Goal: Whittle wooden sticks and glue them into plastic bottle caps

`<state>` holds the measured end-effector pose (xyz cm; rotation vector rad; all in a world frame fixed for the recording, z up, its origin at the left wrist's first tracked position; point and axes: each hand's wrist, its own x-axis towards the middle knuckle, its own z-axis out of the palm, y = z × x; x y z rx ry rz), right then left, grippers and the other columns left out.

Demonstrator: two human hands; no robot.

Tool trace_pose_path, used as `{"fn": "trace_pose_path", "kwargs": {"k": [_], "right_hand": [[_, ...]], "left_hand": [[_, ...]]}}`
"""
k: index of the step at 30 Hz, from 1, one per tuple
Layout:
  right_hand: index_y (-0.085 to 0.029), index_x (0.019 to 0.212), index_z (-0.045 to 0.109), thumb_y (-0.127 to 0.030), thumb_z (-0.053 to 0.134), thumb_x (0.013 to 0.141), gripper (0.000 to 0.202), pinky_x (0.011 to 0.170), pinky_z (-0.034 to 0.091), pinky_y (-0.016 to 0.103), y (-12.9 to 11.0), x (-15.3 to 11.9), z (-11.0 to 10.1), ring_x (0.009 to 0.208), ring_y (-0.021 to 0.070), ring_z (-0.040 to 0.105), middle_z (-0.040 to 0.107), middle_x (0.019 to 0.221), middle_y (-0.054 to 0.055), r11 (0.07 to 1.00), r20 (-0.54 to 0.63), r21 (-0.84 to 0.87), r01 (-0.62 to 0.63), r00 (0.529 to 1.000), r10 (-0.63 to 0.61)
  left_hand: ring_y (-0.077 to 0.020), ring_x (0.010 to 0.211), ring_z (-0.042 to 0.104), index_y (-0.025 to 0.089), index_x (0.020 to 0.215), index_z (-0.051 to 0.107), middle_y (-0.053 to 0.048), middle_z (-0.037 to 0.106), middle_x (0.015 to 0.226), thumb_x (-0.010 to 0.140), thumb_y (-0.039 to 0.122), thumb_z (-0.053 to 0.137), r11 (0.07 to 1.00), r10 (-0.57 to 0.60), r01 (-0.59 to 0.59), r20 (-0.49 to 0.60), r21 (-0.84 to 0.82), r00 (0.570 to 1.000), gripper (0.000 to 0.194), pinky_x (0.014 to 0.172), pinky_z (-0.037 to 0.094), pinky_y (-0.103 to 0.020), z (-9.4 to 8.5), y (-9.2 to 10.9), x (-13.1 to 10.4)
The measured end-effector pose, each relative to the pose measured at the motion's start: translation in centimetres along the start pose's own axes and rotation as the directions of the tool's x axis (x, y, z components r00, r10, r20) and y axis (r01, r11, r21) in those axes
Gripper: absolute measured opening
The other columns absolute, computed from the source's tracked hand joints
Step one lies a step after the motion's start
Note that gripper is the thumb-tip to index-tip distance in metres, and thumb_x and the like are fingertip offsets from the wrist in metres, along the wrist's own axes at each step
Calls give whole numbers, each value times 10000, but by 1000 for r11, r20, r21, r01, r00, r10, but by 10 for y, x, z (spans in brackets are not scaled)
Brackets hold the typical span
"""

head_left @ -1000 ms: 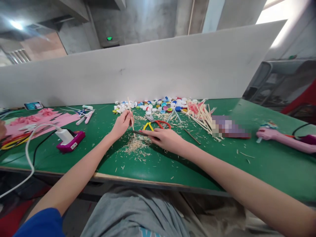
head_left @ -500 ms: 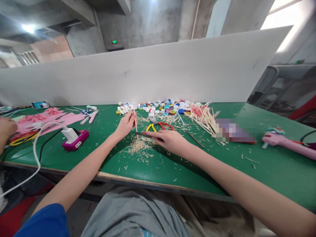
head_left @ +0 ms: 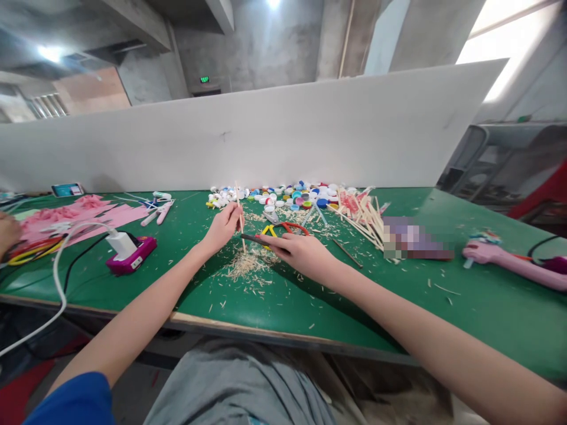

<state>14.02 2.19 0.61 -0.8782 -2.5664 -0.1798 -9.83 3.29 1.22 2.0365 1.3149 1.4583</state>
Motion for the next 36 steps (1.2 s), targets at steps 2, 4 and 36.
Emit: {"fn": "trace_pose_path", "kwargs": {"k": [2, 4, 36], "right_hand": [[-400, 1354, 486, -336, 376, 970, 405, 523, 225, 237, -1, 0, 0, 611, 97, 422, 588, 808, 14, 1000, 9, 17, -8, 1000, 8], [-408, 1345, 494, -340, 395, 965, 399, 528, 233, 233, -2, -1, 0, 622, 97, 441, 601, 819, 15, 1000, 49, 27, 0, 999, -1], [-342, 1357, 504, -317, 368, 965, 416, 542, 264, 244, -1, 0, 0, 612, 101, 429, 573, 788, 32, 995, 17, 89, 34, 999, -35]], "left_hand": [[-103, 540, 511, 207, 810, 443, 27, 550, 635, 956, 414, 366, 1000, 5, -5, 1, 5, 1000, 265, 582, 423, -249, 0, 0, 0], [-99, 538, 505, 206, 813, 443, 29, 548, 628, 959, 408, 363, 1000, 10, -10, 3, 8, 1000, 262, 586, 422, -245, 0, 2, 0], [-103, 543, 509, 207, 775, 435, 26, 560, 625, 962, 434, 353, 998, 29, -29, 5, 57, 1000, 305, 598, 419, -259, -1, -3, 1]]}}
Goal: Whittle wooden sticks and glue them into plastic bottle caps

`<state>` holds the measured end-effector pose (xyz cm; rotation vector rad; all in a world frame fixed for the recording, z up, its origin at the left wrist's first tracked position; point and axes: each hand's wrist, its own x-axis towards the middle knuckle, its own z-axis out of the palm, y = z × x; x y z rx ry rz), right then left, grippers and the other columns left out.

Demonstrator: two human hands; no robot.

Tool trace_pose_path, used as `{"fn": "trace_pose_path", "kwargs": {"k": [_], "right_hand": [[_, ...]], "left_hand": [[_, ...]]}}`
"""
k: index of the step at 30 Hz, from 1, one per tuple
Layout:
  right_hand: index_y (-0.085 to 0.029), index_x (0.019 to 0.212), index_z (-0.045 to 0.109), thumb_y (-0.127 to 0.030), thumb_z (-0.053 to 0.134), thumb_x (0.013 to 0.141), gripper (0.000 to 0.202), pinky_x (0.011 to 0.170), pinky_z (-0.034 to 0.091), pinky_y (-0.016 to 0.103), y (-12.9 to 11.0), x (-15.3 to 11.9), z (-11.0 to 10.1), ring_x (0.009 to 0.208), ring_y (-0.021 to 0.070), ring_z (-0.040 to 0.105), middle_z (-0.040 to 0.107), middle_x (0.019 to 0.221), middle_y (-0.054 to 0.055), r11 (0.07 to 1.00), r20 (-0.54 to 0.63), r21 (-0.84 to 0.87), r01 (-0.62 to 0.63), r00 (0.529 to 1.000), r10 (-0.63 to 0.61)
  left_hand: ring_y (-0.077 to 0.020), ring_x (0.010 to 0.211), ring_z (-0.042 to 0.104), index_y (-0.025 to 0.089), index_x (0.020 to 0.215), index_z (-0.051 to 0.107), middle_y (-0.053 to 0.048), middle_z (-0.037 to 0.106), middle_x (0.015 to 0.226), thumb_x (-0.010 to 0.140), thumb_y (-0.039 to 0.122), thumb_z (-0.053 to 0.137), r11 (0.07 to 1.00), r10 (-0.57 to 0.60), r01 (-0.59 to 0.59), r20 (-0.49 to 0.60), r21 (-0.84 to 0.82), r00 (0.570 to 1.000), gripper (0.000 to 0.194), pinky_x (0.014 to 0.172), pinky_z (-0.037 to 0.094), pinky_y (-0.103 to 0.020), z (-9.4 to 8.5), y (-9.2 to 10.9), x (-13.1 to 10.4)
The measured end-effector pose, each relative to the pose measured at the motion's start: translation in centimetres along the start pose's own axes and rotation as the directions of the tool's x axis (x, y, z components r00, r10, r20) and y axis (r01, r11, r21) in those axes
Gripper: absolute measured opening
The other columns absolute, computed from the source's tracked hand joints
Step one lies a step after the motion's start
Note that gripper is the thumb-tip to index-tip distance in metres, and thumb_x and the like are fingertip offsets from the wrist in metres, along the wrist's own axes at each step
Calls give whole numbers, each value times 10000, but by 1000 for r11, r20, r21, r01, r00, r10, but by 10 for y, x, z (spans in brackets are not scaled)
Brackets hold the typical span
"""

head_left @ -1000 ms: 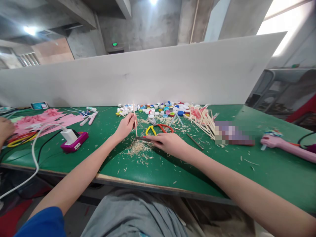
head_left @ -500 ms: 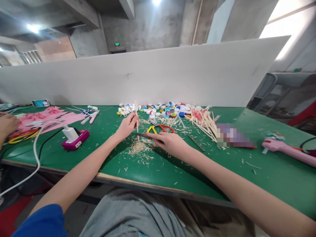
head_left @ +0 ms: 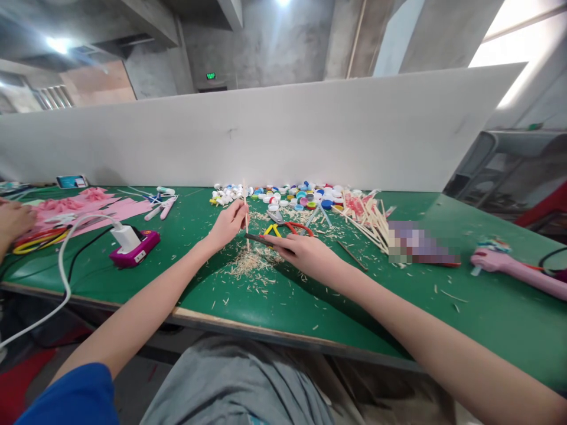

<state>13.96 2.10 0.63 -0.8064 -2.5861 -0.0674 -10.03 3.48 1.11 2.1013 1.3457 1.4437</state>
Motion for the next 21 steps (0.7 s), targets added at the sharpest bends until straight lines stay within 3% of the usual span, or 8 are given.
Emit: {"fn": "trace_pose_path", "kwargs": {"k": [21], "right_hand": [[-333, 1323, 546, -284, 404, 940, 411, 557, 291, 247, -5, 3, -7, 596, 98, 440, 593, 752, 24, 998, 40, 49, -25, 999, 23]], "left_hand": [[-103, 542, 497, 205, 783, 432, 20, 551, 624, 959, 445, 354, 1000, -5, 5, 11, -10, 1000, 307, 582, 408, -251, 0, 5, -1]]}}
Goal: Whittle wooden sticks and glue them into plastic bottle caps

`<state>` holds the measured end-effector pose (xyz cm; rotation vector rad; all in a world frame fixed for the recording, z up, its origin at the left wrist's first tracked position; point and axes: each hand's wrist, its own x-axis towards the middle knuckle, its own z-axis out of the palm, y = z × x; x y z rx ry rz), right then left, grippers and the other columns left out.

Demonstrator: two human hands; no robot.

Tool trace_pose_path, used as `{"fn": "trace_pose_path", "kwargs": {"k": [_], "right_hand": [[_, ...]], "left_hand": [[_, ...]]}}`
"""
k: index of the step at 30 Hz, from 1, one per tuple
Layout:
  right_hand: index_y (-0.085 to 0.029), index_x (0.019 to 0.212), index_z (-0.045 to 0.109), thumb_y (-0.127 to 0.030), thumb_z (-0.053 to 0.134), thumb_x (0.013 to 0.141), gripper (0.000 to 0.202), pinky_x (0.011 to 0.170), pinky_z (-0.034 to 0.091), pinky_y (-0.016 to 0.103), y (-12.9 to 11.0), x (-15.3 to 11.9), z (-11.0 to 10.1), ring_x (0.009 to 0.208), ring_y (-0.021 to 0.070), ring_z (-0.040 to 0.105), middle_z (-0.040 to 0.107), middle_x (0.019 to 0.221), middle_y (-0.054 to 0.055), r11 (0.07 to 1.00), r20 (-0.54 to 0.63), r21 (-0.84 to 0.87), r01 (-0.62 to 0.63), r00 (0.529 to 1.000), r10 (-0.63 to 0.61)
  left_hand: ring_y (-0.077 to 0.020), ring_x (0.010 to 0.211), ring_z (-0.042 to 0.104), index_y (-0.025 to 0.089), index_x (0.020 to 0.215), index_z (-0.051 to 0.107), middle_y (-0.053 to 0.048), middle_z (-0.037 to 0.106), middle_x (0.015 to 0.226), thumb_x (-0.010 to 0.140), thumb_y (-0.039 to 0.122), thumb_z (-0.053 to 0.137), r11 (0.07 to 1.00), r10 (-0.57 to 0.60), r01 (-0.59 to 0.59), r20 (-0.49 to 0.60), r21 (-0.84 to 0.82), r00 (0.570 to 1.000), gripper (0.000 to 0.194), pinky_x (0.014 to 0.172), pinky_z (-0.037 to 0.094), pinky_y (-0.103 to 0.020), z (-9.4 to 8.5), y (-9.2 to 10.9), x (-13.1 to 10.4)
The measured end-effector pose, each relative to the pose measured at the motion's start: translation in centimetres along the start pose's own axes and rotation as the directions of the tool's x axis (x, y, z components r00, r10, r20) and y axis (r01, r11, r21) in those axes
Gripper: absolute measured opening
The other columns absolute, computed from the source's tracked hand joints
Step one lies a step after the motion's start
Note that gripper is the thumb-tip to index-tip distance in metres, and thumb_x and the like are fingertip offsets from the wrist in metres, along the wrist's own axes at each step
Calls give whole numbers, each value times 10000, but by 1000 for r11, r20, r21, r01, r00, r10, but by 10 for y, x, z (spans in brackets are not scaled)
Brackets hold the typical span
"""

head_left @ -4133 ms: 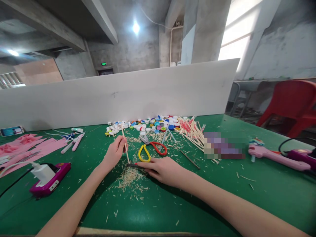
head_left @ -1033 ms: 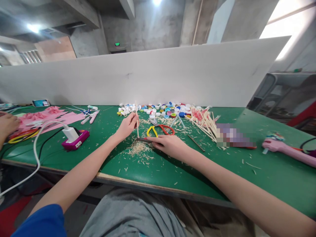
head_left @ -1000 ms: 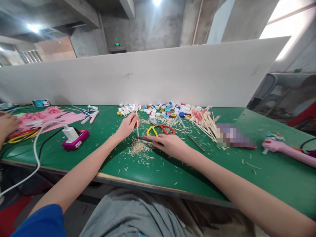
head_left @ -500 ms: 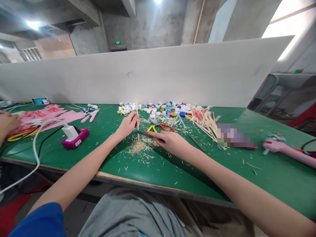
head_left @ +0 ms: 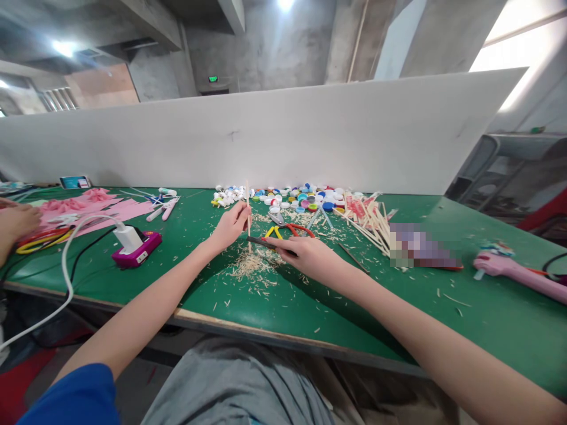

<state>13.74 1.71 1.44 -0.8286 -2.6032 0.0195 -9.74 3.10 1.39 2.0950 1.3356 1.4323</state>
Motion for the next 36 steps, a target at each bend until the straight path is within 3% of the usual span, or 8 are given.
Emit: {"fn": "trace_pose_path", "kwargs": {"k": [10, 20, 26, 31, 36], "right_hand": [[-342, 1328, 537, -282, 419, 939, 411, 552, 281, 238, 0, -3, 3, 621, 96, 472, 621, 782, 27, 999, -21, -52, 8, 1000, -9], [-352, 1314, 550, -267, 424, 929, 414, 575, 320, 242, -3, 0, -1, 667, 116, 528, 645, 815, 36, 1000, 7, 0, -13, 1000, 13], [-376, 1323, 532, -255, 440, 925, 426, 574, 344, 232, -5, -5, -4, 692, 122, 564, 671, 877, 28, 1000, 131, -2, -6, 991, 6], [-380, 1322, 531, -264, 436, 933, 417, 591, 339, 231, -6, -8, -1, 694, 117, 554, 663, 877, 21, 1000, 79, -18, 16, 997, -15], [-361, 1352, 504, -302, 370, 958, 420, 545, 266, 240, -3, -9, 1, 610, 95, 451, 600, 798, 21, 992, -33, -118, 55, 998, -59]], "left_hand": [[-103, 546, 505, 207, 768, 424, 23, 556, 629, 960, 438, 352, 1000, -3, 3, -11, 14, 1000, 308, 598, 414, -260, 0, -4, 0], [-105, 549, 509, 212, 781, 429, 21, 558, 630, 960, 436, 348, 1000, 0, 0, -14, 21, 1000, 298, 589, 422, -255, 0, -2, 0], [-103, 548, 512, 209, 775, 431, 18, 564, 637, 958, 442, 353, 1000, -2, 2, -22, 25, 1000, 307, 583, 422, -248, -1, -2, 0], [-104, 544, 510, 209, 776, 432, 18, 557, 631, 960, 444, 350, 1000, 2, -1, -19, 22, 1000, 309, 579, 424, -249, -1, -1, 0], [-106, 542, 508, 210, 777, 433, 22, 552, 618, 957, 452, 355, 1000, 4, -4, -19, 21, 1000, 311, 580, 421, -251, -1, -2, 0]]}}
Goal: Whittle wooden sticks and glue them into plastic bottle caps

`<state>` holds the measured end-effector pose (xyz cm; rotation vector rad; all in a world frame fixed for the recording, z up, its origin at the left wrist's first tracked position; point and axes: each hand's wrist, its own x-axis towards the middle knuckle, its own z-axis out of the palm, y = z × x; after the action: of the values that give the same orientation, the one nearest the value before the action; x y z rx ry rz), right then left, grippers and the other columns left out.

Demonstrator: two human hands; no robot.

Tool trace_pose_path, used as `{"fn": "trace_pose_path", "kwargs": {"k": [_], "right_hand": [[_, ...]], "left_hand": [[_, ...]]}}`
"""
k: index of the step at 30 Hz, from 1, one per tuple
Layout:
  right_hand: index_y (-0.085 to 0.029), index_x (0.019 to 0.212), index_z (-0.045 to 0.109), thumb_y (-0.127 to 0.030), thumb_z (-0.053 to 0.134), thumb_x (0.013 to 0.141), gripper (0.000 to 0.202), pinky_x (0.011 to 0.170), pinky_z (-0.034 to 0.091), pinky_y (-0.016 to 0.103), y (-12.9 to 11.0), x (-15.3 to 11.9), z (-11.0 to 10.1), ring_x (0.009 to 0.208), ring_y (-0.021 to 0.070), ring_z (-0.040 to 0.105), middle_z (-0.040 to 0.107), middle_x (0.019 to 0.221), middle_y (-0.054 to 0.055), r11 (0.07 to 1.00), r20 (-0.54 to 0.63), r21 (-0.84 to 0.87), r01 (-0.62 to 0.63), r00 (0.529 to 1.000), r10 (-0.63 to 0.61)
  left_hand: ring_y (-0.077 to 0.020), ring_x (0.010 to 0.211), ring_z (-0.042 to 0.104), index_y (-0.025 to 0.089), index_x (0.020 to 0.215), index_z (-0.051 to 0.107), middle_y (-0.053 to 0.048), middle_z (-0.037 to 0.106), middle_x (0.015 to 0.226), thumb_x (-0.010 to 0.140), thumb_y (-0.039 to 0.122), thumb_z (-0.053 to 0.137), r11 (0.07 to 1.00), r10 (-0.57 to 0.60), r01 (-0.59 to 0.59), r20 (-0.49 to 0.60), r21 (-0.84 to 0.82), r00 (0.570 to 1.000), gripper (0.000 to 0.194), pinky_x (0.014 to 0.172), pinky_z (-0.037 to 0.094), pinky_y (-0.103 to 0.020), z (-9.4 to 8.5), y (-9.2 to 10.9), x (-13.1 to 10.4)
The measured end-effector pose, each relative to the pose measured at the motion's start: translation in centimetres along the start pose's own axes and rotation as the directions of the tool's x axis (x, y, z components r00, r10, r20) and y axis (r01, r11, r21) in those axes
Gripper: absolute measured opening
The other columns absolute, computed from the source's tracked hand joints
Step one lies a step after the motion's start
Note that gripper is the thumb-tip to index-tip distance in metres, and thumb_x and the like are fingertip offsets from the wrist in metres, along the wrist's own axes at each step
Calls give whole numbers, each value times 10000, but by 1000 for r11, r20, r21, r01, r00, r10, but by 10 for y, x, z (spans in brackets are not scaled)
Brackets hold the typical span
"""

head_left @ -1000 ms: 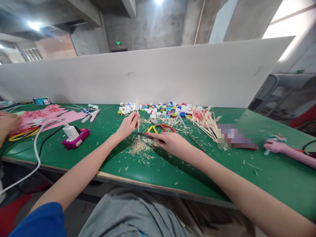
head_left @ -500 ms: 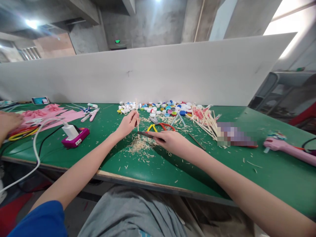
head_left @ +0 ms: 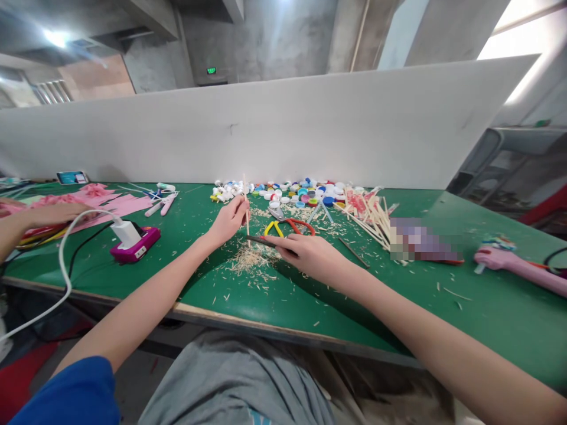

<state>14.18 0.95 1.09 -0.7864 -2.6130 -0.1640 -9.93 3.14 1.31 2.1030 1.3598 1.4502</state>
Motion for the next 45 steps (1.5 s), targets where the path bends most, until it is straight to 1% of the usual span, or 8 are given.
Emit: {"fn": "trace_pose_path", "kwargs": {"k": [7, 12, 18, 24, 30, 34, 41, 45], "right_hand": [[-415, 1419, 378, -369, 289, 992, 439, 495, 169, 256, 6, -2, 1, 540, 94, 292, 552, 830, 17, 989, 23, -148, 16, 1000, -13], [-444, 1449, 284, -382, 263, 999, 454, 477, 140, 261, 9, 1, 7, 519, 102, 236, 528, 854, 24, 975, 72, -220, 15, 997, 1], [-427, 1456, 283, -370, 250, 997, 463, 482, 165, 255, 8, 2, 6, 530, 97, 270, 534, 917, 35, 977, 88, -212, -1, 996, 20], [-407, 1452, 311, -377, 237, 1004, 455, 477, 156, 238, 8, 1, 8, 523, 85, 263, 521, 904, 35, 979, 66, -202, 15, 998, -2], [-416, 1455, 295, -370, 266, 1000, 458, 481, 161, 230, 7, 2, 7, 564, 95, 311, 509, 898, 31, 984, 109, -178, 3, 994, 16], [-414, 1454, 300, -342, 289, 991, 468, 484, 166, 228, 6, 3, 5, 590, 101, 347, 506, 892, 33, 988, 98, -153, 1, 995, 14], [-440, 1438, 318, -336, 310, 974, 475, 496, 156, 239, 6, 4, 8, 582, 106, 340, 521, 874, 25, 986, 85, -164, -41, 995, 56], [-444, 1449, 287, -325, 299, 973, 490, 503, 161, 242, 6, 4, 9, 594, 108, 359, 525, 868, 20, 987, 95, -154, -44, 994, 59]], "left_hand": [[-108, 541, 509, 207, 756, 434, 17, 553, 615, 955, 447, 362, 1000, 2, -2, -3, 10, 1000, 320, 587, 416, -261, 0, 1, 0], [-109, 538, 511, 209, 754, 430, 19, 548, 613, 956, 442, 359, 1000, 1, -1, 1, 9, 1000, 317, 584, 419, -262, 0, 1, 1], [-104, 536, 505, 208, 754, 430, 19, 548, 609, 958, 433, 359, 1000, 6, -6, 5, 13, 1000, 312, 583, 413, -260, 0, 0, 1], [-101, 535, 496, 206, 751, 424, 24, 540, 596, 962, 433, 350, 1000, 16, -16, 10, 17, 1000, 318, 586, 410, -256, -1, 1, 1], [-98, 532, 497, 206, 764, 427, 24, 543, 605, 964, 440, 346, 1000, 17, -17, 11, 17, 1000, 318, 580, 412, -255, 0, -2, 1], [-98, 529, 497, 207, 763, 422, 25, 545, 604, 964, 437, 347, 1000, 21, -22, 12, 17, 1000, 314, 576, 413, -255, -1, -3, 1], [-96, 528, 499, 205, 766, 424, 26, 544, 598, 967, 439, 347, 999, 31, -31, 8, 19, 999, 318, 575, 416, -254, 0, -4, 1], [-99, 529, 502, 205, 767, 424, 23, 548, 602, 967, 444, 345, 999, 37, -37, 7, 18, 999, 322, 574, 419, -257, 0, -4, 1]]}}
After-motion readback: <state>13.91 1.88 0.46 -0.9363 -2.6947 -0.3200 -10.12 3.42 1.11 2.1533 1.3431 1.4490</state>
